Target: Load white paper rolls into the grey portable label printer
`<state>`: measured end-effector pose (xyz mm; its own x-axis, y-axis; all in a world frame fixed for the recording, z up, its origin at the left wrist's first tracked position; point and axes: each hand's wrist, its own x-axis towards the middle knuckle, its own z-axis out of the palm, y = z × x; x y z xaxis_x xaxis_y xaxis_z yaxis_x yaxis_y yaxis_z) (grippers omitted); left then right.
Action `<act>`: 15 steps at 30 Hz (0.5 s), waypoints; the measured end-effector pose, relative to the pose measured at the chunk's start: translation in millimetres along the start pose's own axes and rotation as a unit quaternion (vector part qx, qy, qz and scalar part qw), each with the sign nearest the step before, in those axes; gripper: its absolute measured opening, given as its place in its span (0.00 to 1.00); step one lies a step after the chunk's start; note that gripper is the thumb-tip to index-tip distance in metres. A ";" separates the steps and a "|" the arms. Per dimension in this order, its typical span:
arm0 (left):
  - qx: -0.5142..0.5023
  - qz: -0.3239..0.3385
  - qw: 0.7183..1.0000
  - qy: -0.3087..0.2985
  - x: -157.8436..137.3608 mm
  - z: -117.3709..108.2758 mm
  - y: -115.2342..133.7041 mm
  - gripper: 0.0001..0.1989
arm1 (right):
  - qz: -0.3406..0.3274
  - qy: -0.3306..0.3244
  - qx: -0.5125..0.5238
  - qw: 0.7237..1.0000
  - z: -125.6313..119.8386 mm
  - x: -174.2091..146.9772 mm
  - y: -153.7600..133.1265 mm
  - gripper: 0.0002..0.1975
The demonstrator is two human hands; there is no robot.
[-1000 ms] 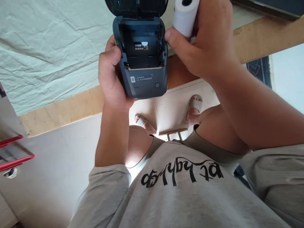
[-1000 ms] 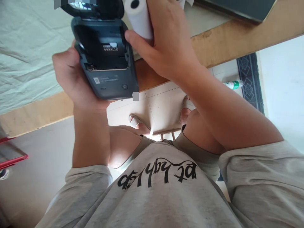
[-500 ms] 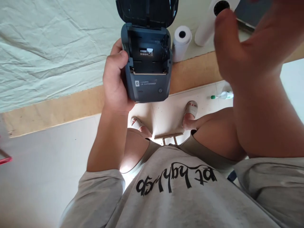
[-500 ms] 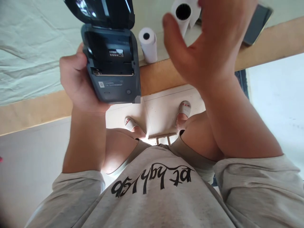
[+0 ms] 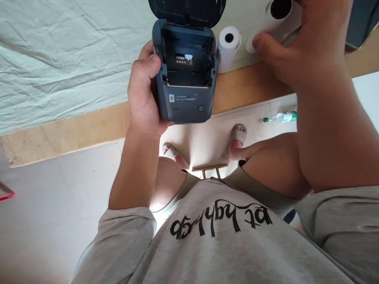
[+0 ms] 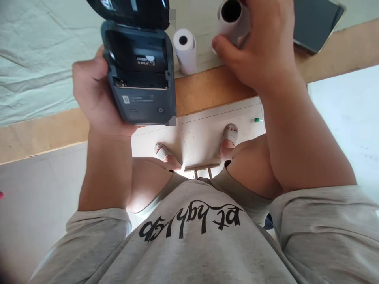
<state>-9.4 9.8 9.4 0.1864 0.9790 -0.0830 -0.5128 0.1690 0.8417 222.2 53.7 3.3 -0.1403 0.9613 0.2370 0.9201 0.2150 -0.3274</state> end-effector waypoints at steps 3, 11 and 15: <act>0.005 -0.001 1.000 0.003 0.1 0.3 -0.5 0.10 | -0.003 0.005 0.002 1.000 3.5 -0.7 -2.5 0.24; 0.008 -0.005 1.000 0.009 0.3 0.4 -1.5 0.10 | -0.073 -0.025 0.076 0.994 1.7 -11.0 -18.7 0.21; 0.007 -0.016 1.000 0.002 -1.4 0.8 0.9 0.11 | -0.068 -0.019 0.044 0.997 12.7 -5.7 -13.5 0.17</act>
<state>-9.4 8.5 10.7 0.1989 0.9735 -0.1124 -0.4943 0.1987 0.8462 205.9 47.5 -5.2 -0.2769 0.9279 0.2498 0.8562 0.3562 -0.3743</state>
